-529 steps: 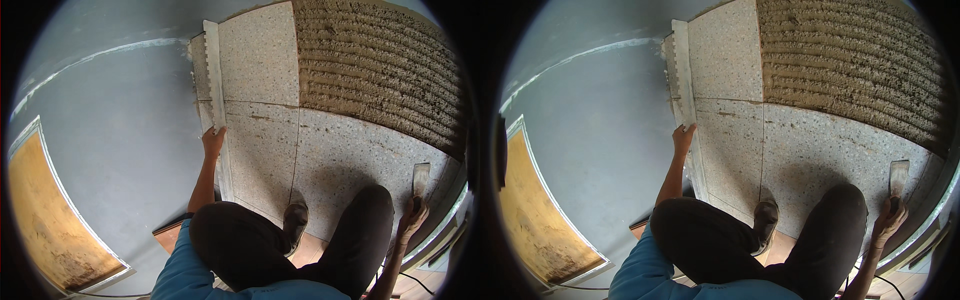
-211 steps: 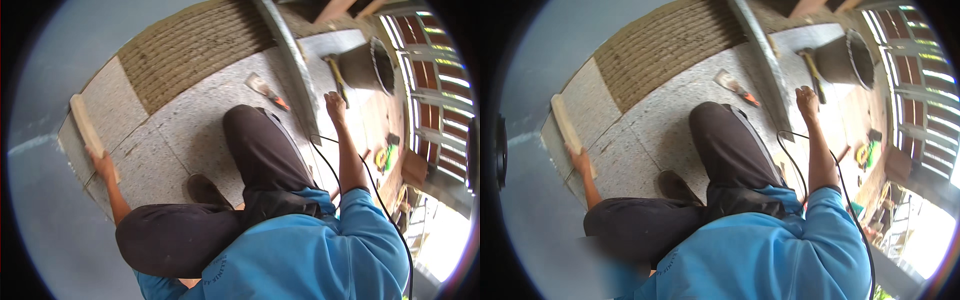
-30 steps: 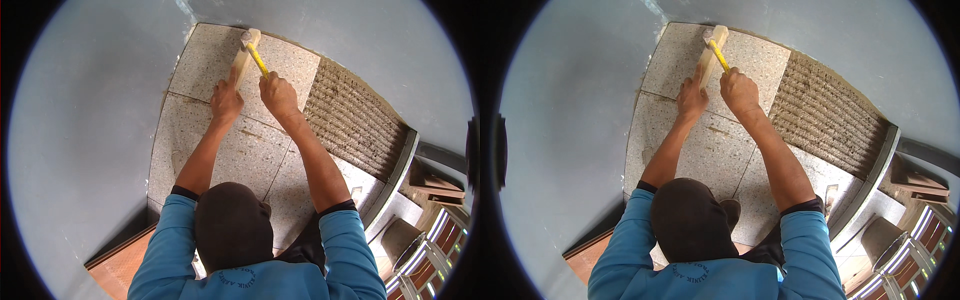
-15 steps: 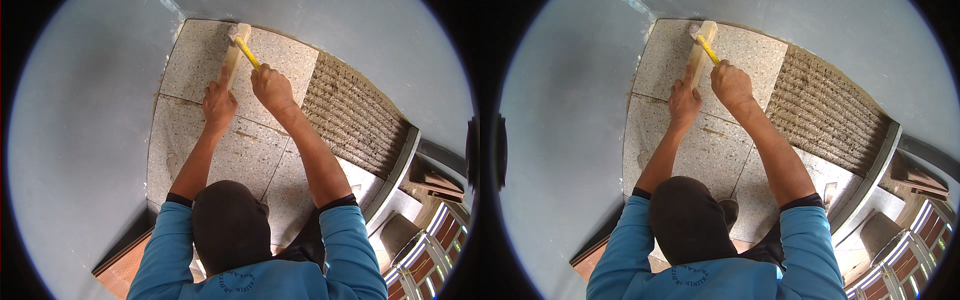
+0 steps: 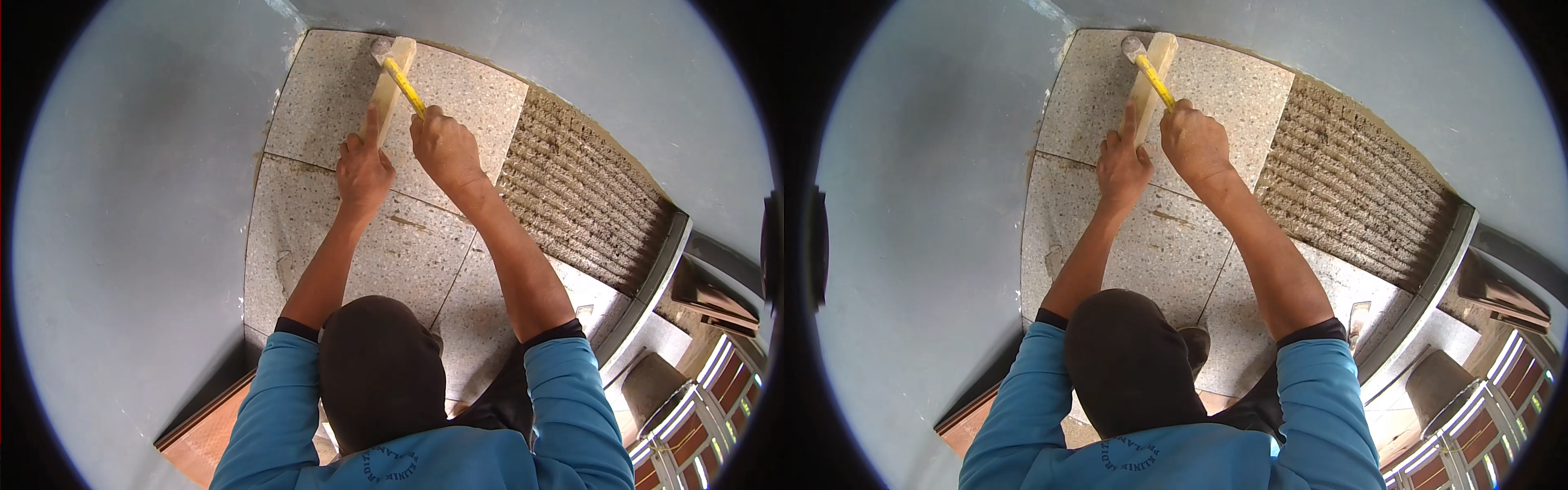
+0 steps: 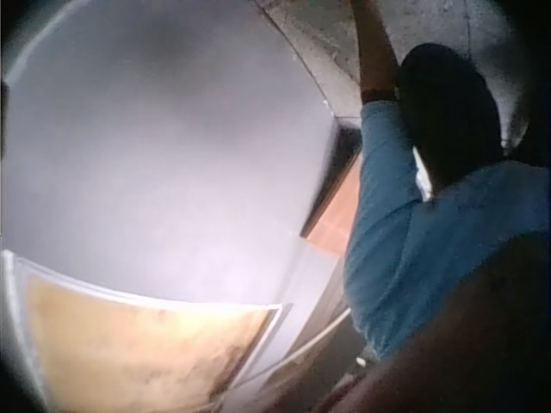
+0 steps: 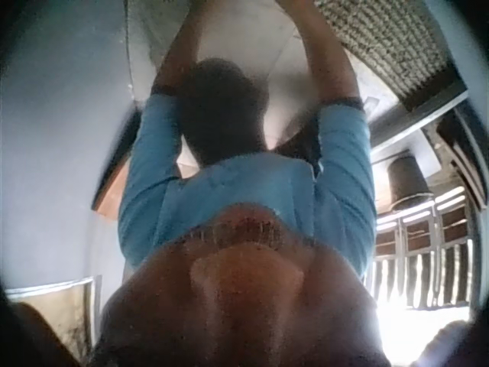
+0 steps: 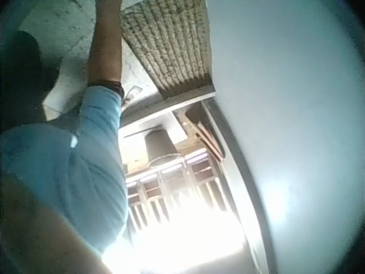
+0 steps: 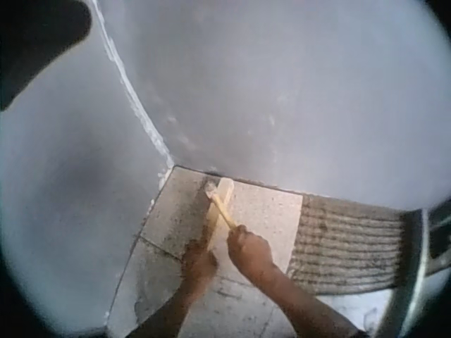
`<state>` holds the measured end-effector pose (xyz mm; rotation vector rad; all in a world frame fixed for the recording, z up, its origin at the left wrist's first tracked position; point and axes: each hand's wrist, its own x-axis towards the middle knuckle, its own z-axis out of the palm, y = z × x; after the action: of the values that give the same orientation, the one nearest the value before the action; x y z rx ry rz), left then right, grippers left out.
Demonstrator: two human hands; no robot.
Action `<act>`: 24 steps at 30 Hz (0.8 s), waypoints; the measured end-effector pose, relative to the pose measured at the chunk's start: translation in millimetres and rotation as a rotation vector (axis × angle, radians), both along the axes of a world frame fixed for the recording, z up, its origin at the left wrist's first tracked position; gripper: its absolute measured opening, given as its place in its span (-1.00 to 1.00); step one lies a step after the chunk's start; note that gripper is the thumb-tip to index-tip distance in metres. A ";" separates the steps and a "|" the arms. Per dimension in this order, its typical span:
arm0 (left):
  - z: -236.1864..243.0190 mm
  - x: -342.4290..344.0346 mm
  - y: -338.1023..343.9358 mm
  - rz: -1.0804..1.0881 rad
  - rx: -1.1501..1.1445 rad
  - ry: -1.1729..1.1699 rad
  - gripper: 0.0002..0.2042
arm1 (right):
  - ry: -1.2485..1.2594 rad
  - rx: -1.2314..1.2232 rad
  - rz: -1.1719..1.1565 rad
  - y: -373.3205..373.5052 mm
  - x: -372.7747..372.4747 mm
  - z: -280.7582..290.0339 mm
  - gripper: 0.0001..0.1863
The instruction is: Manually align and hammer tiles into place on a floor.
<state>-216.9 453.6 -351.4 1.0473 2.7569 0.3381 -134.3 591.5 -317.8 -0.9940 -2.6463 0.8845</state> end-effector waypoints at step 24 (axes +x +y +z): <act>-5.3 -12.9 -11.4 0.014 0.072 0.022 -0.12 | -0.051 0.007 0.043 -0.8 -12.6 16.7 -0.63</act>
<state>-229.8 442.2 -356.7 1.0548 2.7926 0.4334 -146.9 590.7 -301.1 -0.9734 -2.7209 0.8701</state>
